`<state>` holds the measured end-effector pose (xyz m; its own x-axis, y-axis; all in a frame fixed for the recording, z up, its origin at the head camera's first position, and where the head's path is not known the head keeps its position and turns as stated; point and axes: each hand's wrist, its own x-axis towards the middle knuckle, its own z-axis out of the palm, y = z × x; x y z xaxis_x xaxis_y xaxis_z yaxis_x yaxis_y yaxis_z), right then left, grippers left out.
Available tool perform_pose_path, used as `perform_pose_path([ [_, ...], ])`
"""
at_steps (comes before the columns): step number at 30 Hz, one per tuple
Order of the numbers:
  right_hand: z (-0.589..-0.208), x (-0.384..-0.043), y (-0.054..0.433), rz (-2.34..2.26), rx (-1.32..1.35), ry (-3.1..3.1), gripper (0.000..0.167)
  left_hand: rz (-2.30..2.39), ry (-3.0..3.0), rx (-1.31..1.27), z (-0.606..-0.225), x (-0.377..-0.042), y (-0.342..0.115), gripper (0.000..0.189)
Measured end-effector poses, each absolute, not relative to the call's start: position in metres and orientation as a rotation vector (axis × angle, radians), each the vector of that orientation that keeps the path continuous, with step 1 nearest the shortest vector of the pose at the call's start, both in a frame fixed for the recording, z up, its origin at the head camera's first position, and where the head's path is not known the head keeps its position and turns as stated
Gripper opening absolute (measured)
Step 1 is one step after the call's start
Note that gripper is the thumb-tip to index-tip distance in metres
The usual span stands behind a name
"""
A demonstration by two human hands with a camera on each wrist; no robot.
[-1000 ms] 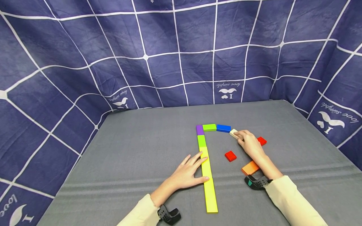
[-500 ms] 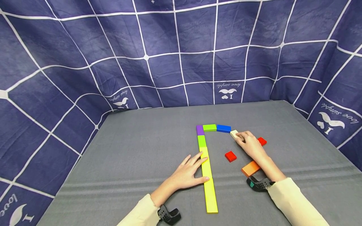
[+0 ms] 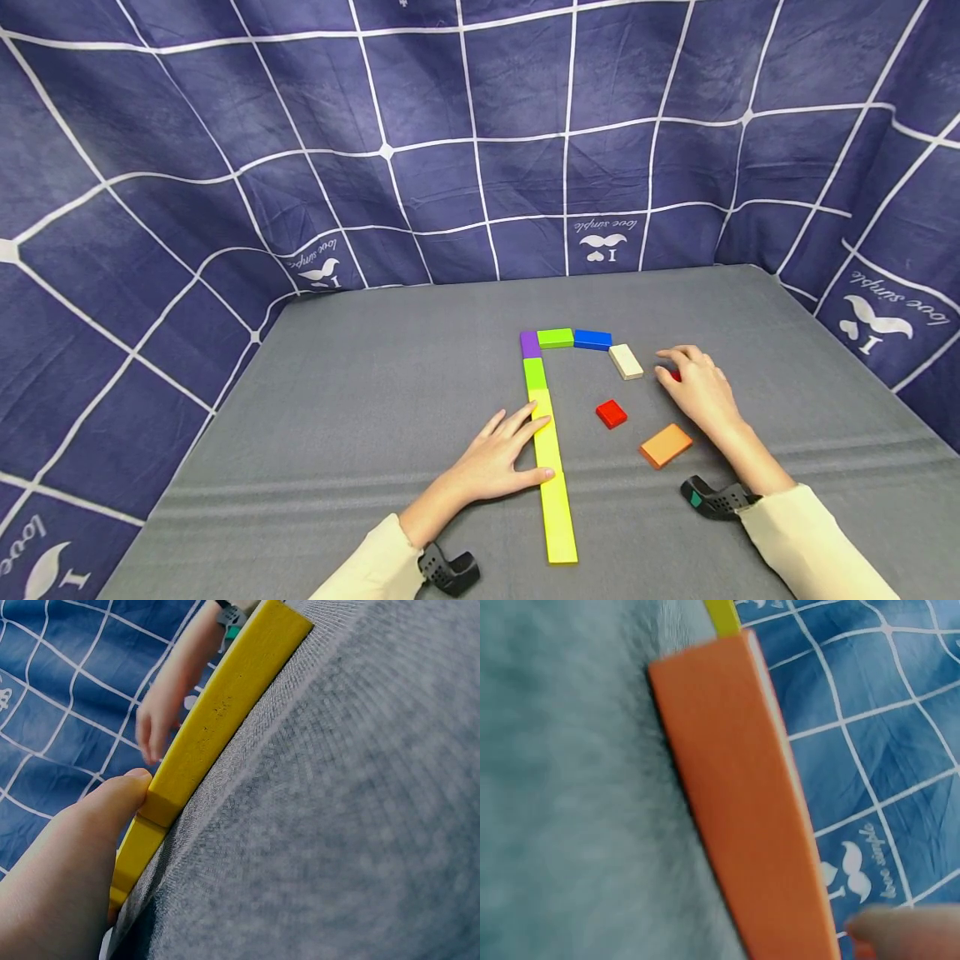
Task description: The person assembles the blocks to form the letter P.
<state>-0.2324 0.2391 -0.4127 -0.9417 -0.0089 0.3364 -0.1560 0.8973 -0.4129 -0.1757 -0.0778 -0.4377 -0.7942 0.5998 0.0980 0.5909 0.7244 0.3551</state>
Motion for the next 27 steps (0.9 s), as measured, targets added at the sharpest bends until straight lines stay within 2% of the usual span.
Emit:
perform_pose_path([
  [6,-0.419,-0.216,0.252,0.697,-0.075,-2.736,0.043,0.588,2.892,1.001,-0.437,-0.176,-0.078,0.066],
  [16,-0.427,-0.198,0.238,0.854,0.227,-2.742,0.039,0.578,2.889,0.999,-0.437,-0.175,-0.078,0.067],
  [27,-0.428,-0.193,0.225,0.885,0.413,-2.781,0.038,0.58,2.884,1.003,-0.436,-0.176,-0.078,0.067],
])
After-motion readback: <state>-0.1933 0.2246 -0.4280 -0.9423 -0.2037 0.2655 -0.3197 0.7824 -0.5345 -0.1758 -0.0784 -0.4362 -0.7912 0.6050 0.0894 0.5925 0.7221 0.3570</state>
